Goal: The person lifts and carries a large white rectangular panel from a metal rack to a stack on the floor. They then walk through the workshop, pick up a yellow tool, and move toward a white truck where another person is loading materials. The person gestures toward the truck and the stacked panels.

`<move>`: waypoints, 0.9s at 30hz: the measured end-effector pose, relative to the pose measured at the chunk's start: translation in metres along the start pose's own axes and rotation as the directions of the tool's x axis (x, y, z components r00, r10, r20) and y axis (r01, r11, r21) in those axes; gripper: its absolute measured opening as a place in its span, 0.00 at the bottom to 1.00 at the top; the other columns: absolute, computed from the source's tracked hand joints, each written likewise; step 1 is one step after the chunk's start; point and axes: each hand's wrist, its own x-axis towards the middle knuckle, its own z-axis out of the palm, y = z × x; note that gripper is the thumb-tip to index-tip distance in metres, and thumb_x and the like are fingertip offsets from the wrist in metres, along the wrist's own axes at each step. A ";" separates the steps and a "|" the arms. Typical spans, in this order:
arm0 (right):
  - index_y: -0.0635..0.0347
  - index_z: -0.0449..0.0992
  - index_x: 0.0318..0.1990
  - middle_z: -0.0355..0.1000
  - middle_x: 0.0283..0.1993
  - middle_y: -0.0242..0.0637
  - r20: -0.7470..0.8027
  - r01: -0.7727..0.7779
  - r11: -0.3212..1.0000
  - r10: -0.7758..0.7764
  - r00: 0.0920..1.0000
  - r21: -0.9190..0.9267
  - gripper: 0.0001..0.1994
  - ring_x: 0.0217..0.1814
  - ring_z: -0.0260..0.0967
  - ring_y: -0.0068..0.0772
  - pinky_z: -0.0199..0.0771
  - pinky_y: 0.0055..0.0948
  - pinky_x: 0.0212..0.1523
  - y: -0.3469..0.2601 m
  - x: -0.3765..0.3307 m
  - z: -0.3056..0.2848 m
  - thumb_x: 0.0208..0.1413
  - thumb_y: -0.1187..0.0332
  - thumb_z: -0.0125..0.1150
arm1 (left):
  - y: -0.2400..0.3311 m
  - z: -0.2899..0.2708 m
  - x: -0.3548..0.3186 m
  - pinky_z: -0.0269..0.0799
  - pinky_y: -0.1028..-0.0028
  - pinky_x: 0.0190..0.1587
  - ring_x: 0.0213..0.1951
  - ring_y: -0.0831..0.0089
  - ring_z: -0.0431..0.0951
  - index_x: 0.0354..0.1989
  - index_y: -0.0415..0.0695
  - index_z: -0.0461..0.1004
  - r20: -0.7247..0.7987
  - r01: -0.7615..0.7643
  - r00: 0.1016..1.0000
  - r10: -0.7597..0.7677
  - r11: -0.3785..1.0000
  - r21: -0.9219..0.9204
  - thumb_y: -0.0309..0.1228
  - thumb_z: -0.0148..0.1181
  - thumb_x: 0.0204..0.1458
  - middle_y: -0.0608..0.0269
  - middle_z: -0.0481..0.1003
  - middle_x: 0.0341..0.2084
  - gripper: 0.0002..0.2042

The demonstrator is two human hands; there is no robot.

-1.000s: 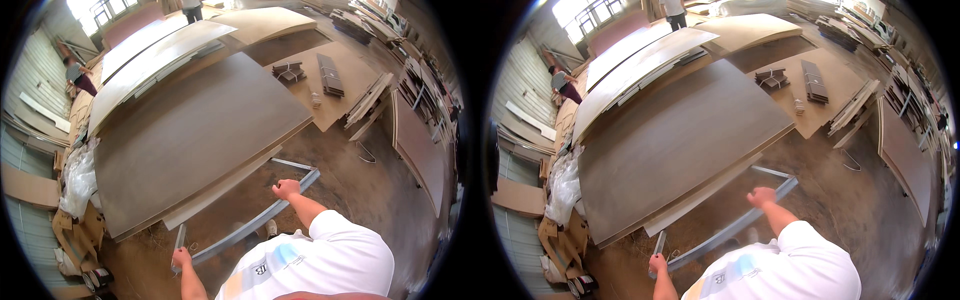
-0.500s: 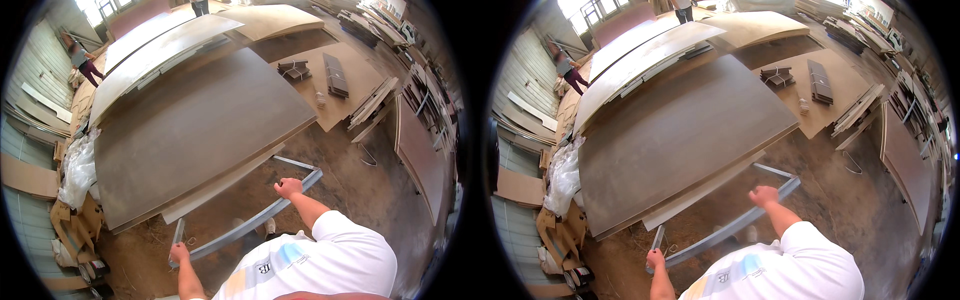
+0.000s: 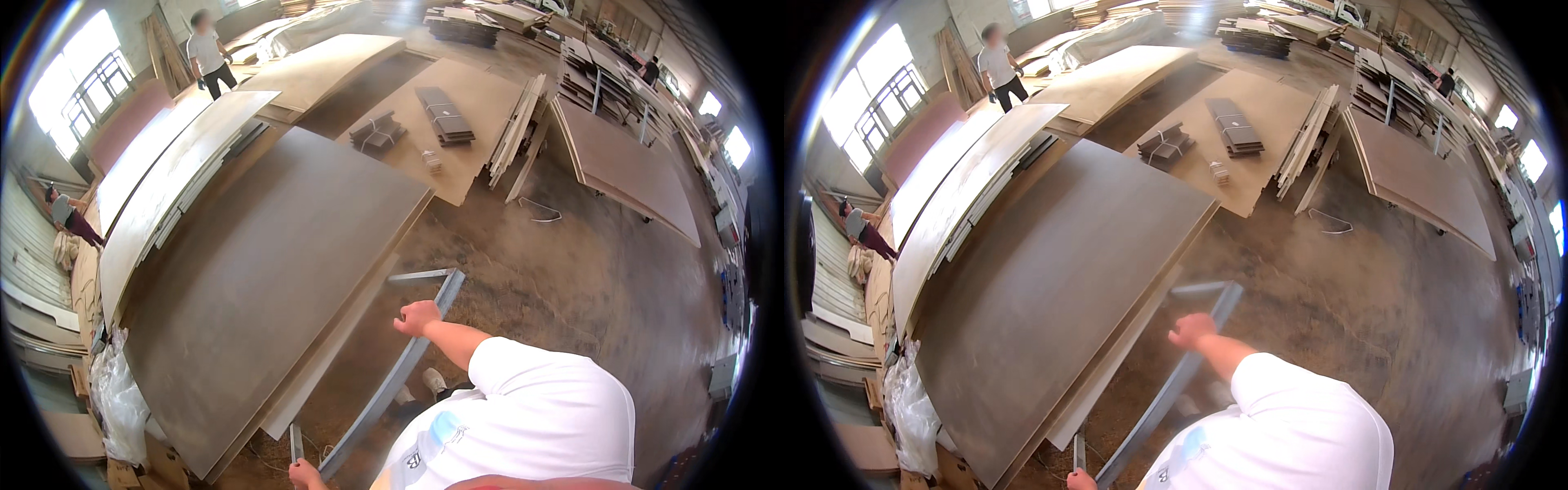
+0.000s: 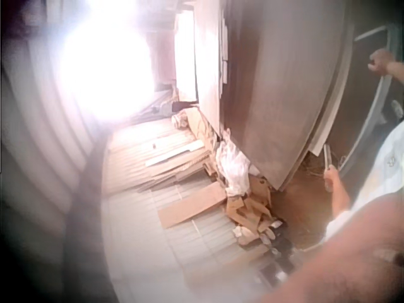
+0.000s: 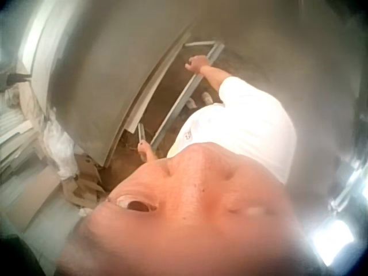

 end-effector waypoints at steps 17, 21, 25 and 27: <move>0.44 0.82 0.34 0.80 0.36 0.34 0.161 0.053 0.998 -0.048 0.986 -0.024 0.23 0.45 0.77 0.41 0.74 0.39 0.44 -0.002 -0.008 -0.009 0.52 0.38 0.51 | -0.006 -0.017 -0.004 0.71 0.54 0.50 0.49 0.42 0.77 0.47 0.36 0.78 0.220 -0.106 0.971 0.093 0.993 0.046 0.47 0.55 0.56 0.40 0.78 0.44 0.24; 0.45 0.83 0.37 0.80 0.38 0.34 0.196 0.192 0.972 -0.163 0.967 -0.136 0.24 0.44 0.76 0.41 0.70 0.40 0.47 0.002 -0.021 -0.002 0.53 0.39 0.50 | 0.000 -0.016 0.000 0.71 0.54 0.49 0.48 0.43 0.77 0.46 0.36 0.78 0.252 -0.156 0.958 0.139 0.987 0.048 0.46 0.55 0.56 0.40 0.78 0.44 0.24; 0.42 0.83 0.34 0.81 0.35 0.28 0.127 0.216 0.945 -0.190 0.974 -0.245 0.20 0.46 0.75 0.32 0.59 0.38 0.56 -0.008 -0.045 0.007 0.51 0.41 0.53 | 0.005 -0.015 0.003 0.71 0.54 0.49 0.47 0.43 0.77 0.46 0.36 0.78 0.276 -0.194 0.945 0.174 0.980 0.045 0.46 0.55 0.56 0.41 0.78 0.43 0.23; 0.42 0.83 0.34 0.81 0.35 0.27 0.045 0.238 0.946 -0.234 0.971 -0.221 0.19 0.49 0.73 0.31 0.57 0.40 0.59 -0.006 -0.048 0.017 0.50 0.42 0.54 | 0.007 -0.013 0.005 0.71 0.54 0.48 0.47 0.43 0.77 0.45 0.36 0.78 0.290 -0.214 0.937 0.192 0.976 0.045 0.46 0.55 0.56 0.41 0.79 0.42 0.23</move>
